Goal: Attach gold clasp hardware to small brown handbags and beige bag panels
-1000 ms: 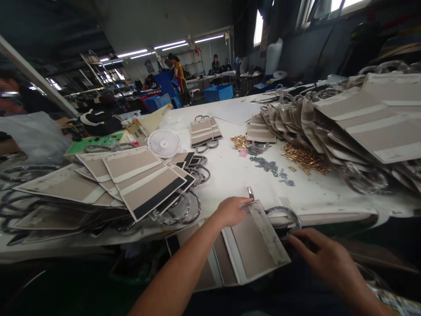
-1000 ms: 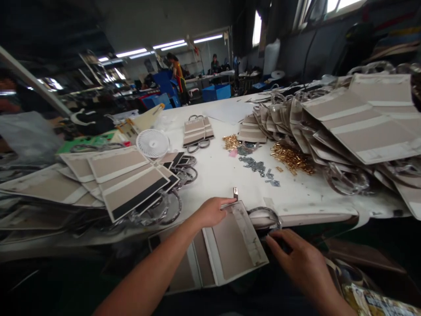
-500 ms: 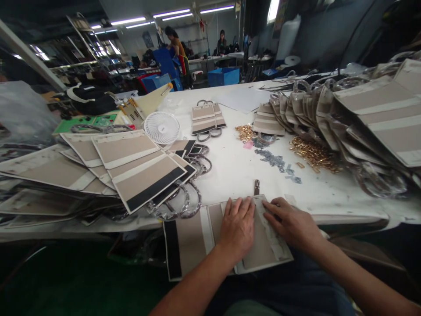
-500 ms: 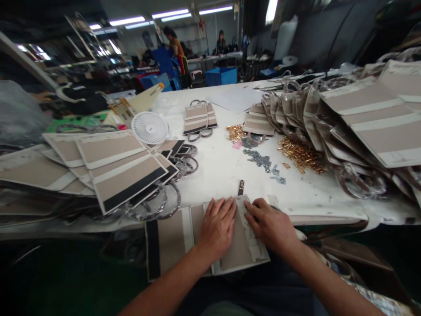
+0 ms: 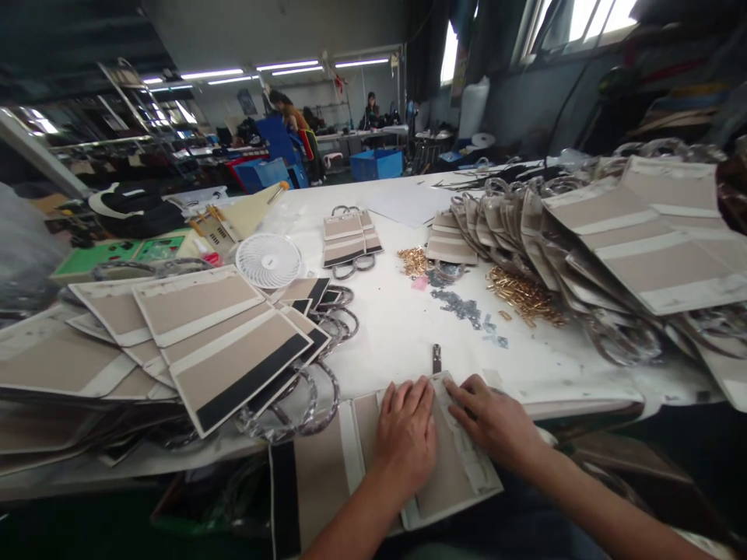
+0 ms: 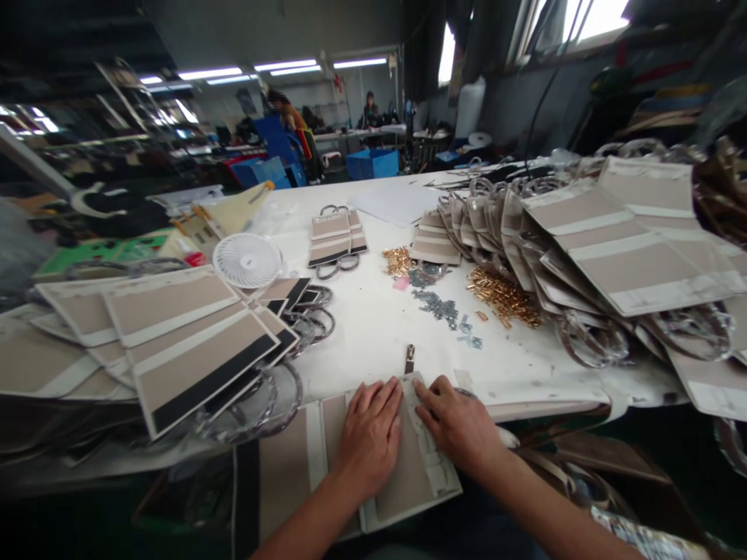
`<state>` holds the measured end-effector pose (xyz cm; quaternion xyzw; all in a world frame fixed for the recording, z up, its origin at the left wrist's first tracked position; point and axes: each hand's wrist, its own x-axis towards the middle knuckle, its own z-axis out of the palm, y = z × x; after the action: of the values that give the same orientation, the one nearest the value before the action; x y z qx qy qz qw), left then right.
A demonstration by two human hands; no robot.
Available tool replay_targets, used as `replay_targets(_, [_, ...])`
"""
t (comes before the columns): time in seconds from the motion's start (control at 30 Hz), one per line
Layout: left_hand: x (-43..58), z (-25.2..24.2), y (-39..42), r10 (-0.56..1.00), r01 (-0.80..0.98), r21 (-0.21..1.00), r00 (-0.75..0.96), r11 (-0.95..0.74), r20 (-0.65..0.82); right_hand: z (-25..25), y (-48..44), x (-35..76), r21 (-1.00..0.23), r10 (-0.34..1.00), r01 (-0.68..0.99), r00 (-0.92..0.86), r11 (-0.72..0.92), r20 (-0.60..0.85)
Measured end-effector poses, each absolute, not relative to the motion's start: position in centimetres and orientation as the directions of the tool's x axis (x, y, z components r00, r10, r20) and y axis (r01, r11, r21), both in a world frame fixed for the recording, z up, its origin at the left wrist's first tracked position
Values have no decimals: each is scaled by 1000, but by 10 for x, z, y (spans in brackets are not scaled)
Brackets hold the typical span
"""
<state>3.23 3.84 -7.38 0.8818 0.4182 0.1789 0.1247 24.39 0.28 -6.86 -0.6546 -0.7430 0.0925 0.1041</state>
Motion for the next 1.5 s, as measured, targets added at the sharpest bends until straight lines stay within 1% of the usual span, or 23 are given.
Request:
replay_targets(0.13, [34,-74,44,779,704,338,588,-625,216,-66,6,243,-265,992,956,-130,126,5])
replay_targets(0.33, [33,-82,47,738,706,221,621,-673,263,-68,9,244,-255,990,958,-138,130,-13])
replay_targets(0.43, [33,-86,47,726,705,185,633,-684,270,-69,9,244,-275,991,953,-137,128,-12])
replay_targets(0.6, [32,-87,45,723,711,162,633,-684,275,-68,7,242,-327,992,938,-124,116,-1])
replay_targets(0.63, [32,-87,45,726,712,166,631,-682,275,-66,9,245,-349,991,928,-134,127,2])
replay_targets(0.7, [32,-88,45,729,711,179,626,-680,277,-62,18,258,-438,990,889,-143,137,21])
replay_targets(0.77, [31,-89,45,727,706,192,623,-682,291,-58,34,281,-520,996,849,-79,93,48])
replay_targets(0.8, [30,-90,45,725,702,199,621,-683,297,-56,44,296,-526,998,850,-13,42,59])
replay_targets(0.83, [30,-91,45,725,700,207,618,-683,304,-54,55,312,-489,996,872,60,-21,63])
replay_targets(0.87, [30,-92,44,725,698,214,615,-683,310,-54,65,327,-419,989,903,131,-94,61])
replay_targets(0.97, [29,-95,44,729,697,232,603,-679,323,-57,91,364,-308,978,932,206,-189,23])
replay_targets(1.1, [29,-94,43,740,693,265,601,-670,301,-68,103,381,-274,980,942,197,-195,-22])
replay_targets(1.23, [30,-93,42,753,689,304,597,-658,277,-66,108,383,-277,987,948,153,-159,-44])
replay_targets(1.37, [29,-93,41,766,681,352,584,-643,270,-44,107,368,-318,994,943,75,-95,-74])
replay_targets(1.43, [29,-92,40,770,673,377,582,-636,261,-30,100,345,-422,991,905,-3,-54,-132])
replay_targets(1.5, [29,-90,40,775,669,396,581,-629,250,-17,91,316,-584,968,812,-136,-13,-211])
